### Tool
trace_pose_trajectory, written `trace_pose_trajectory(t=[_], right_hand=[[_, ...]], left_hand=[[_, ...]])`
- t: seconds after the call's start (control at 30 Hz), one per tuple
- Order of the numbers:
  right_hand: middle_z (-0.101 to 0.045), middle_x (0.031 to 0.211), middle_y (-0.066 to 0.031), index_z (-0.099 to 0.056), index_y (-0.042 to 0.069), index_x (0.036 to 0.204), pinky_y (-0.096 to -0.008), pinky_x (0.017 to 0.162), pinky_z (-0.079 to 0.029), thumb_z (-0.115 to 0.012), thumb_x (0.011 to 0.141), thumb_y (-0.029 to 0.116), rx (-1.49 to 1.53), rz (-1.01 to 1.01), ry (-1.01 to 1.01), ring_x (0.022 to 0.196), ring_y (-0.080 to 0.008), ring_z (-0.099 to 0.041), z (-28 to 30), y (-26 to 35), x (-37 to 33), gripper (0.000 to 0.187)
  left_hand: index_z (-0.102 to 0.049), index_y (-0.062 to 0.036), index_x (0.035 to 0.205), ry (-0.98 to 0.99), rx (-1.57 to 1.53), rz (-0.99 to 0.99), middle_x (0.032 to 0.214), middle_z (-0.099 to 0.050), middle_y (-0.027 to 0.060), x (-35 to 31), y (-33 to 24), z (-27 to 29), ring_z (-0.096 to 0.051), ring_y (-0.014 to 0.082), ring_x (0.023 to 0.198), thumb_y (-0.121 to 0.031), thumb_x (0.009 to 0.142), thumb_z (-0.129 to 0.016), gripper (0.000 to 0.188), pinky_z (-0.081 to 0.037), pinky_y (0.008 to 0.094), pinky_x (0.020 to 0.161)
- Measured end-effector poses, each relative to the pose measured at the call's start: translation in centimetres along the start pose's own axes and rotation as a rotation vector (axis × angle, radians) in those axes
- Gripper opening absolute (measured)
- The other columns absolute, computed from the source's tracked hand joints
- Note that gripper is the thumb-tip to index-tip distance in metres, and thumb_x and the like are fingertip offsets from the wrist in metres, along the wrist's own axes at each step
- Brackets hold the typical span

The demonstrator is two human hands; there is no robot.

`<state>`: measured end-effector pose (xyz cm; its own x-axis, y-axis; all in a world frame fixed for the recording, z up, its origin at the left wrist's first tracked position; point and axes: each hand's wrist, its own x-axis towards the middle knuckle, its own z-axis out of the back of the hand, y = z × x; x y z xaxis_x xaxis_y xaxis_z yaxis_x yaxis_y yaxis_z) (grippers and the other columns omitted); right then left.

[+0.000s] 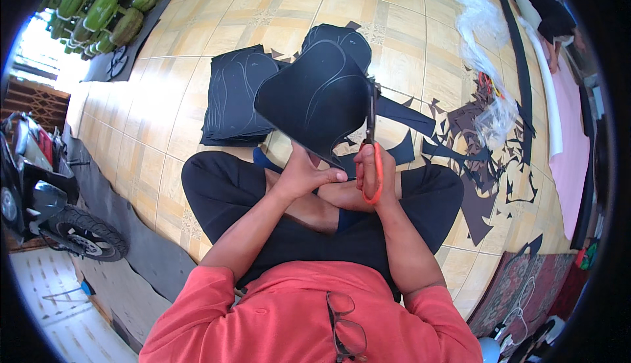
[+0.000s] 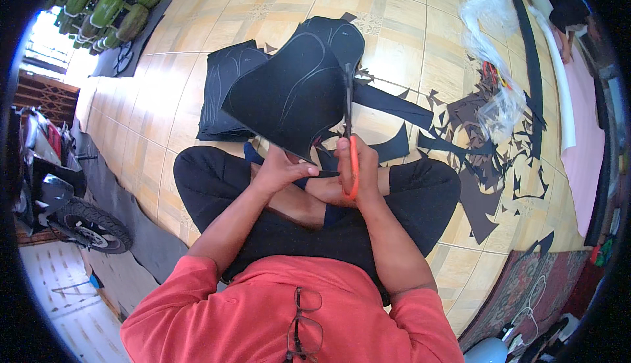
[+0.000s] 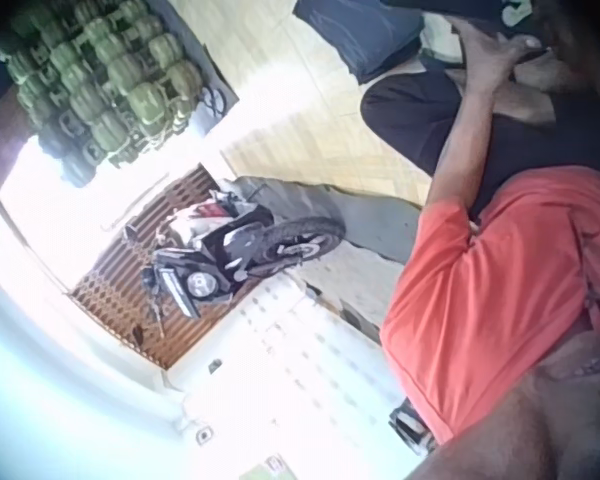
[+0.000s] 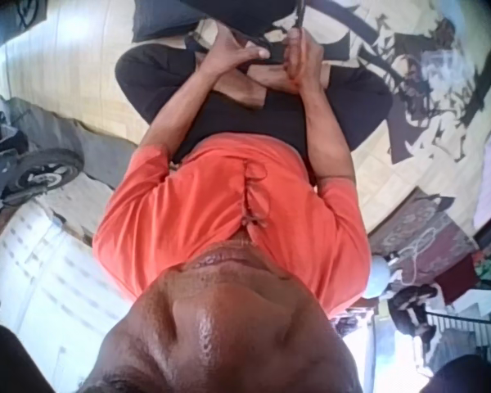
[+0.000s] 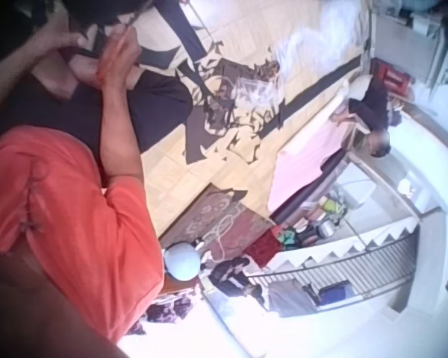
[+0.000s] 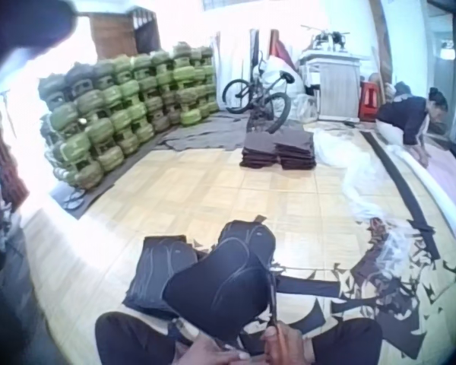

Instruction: The person sits on the floor and uses red-handled scissors to cut black material along pre-drawn outlines. The person repeatedly picks up sheets, cuts them, and places the finished pieces into a growing stack.

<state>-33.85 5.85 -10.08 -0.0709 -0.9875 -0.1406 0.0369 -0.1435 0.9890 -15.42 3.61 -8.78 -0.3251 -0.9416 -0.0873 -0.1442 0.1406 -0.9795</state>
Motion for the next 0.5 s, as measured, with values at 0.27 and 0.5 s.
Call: trace_pose_trajectory(t=[0.27, 0.5], right_hand=[[-0.045, 0.052, -0.0036, -0.055, -0.001, 0.078, -0.0248, 0.038, -0.035, -0.04, 0.102, 0.041, 0.269, -0.036, 0.059, 0.04, -0.0099, -0.042, -0.7, 0.6, 0.0, 0.051], [-0.047, 0.056, -0.002, -0.056, 0.0, 0.081, -0.0245, 0.04, -0.036, -0.043, 0.101, 0.045, 0.121, 0.019, 0.046, 0.044, -0.0096, -0.045, -0.7, -1.0, 0.0, 0.051]], left_hand=[[-0.054, 0.0006, 0.121, -0.246, 0.008, -0.135, 0.12, -0.056, 0.0053, 0.0, 0.5, 0.1, -0.053, 0.0158, 0.112, -0.014, 0.071, -0.087, 0.062, -0.044, 0.0317, 0.097], [-0.048, 0.0008, 0.13, -0.306, -0.396, -0.083, 0.124, -0.057, 0.012, 2.2, 1.0, 0.9, -0.057, 0.0233, 0.113, -0.015, 0.098, -0.049, 0.036, -0.046, 0.042, 0.102]])
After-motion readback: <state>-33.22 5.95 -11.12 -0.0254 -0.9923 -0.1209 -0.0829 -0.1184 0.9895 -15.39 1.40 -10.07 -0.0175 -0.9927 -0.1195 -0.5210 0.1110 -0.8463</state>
